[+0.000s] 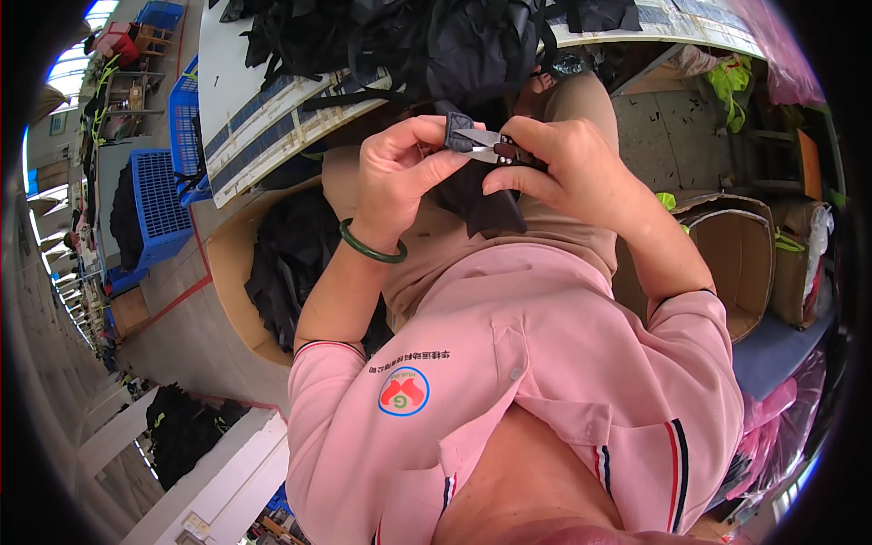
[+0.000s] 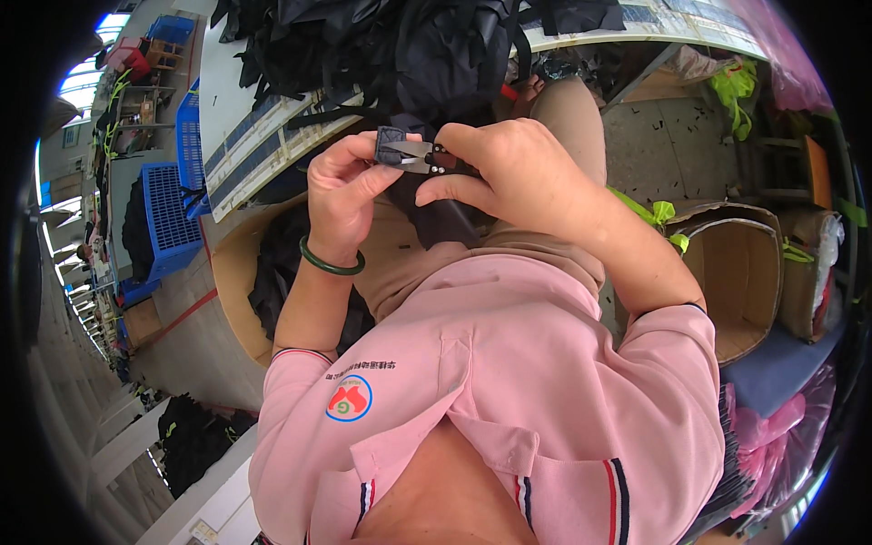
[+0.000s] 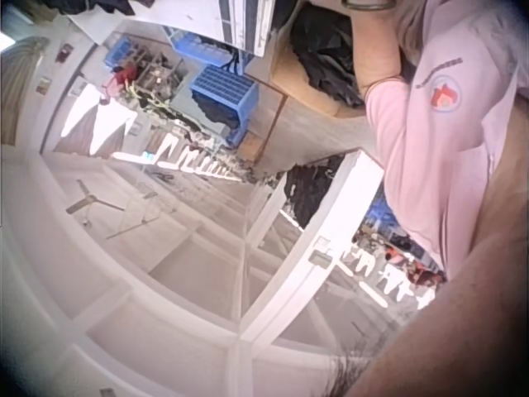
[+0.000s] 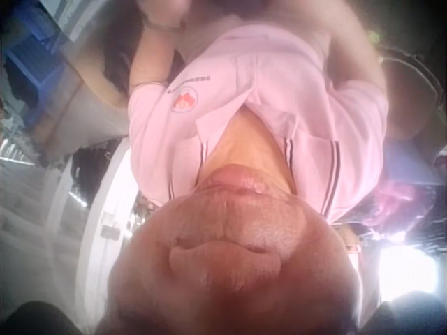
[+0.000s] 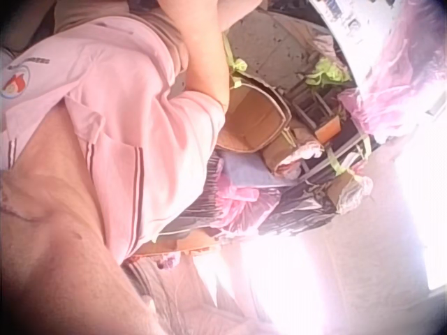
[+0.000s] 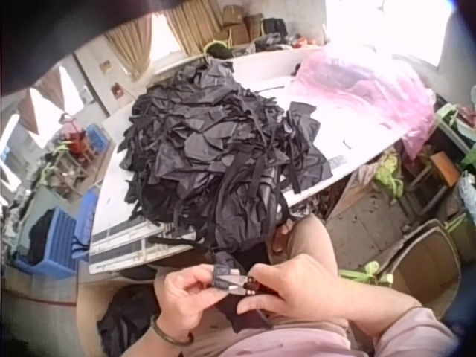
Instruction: The person sits and repeatedly picks up black fabric pieces from a pile on the table. Using scissors, they trim small sections from the edges of each piece and place the trimmed fabric into a cardboard box on the floor.
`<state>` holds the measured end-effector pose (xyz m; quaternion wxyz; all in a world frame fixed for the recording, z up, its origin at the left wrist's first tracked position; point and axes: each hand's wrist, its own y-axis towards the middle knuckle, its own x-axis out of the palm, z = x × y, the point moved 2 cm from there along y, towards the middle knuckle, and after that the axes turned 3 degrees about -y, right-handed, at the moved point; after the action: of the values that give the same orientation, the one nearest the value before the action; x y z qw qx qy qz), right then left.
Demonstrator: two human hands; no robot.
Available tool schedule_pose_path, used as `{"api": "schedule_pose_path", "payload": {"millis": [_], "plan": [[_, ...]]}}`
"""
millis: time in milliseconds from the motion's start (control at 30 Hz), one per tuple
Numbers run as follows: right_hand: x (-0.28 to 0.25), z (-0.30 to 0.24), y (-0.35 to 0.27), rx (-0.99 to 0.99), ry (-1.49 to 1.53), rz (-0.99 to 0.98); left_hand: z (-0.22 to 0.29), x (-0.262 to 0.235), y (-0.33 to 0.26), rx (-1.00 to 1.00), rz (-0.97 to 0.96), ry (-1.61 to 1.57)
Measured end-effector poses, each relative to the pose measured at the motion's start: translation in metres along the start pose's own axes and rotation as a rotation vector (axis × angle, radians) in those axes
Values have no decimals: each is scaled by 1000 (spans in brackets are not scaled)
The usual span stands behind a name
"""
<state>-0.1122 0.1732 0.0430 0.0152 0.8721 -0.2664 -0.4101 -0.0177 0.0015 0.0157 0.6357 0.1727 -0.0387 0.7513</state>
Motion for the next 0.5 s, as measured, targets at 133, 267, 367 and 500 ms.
{"api": "schedule_pose_path", "payload": {"millis": [133, 267, 367, 500], "plan": [[-1, 2, 0, 79, 135, -67, 0, 0, 0, -10, -15, 8], [-2, 4, 1, 86, 168, -110, 0, -1, -1, -2, -32, 35], [-2, 3, 1, 83, 120, -95, 0, 1, -1, -1, -33, 28], [-2, 1, 2, 49, 72, -79, -2, 1, -1, -12, -44, 24]]}}
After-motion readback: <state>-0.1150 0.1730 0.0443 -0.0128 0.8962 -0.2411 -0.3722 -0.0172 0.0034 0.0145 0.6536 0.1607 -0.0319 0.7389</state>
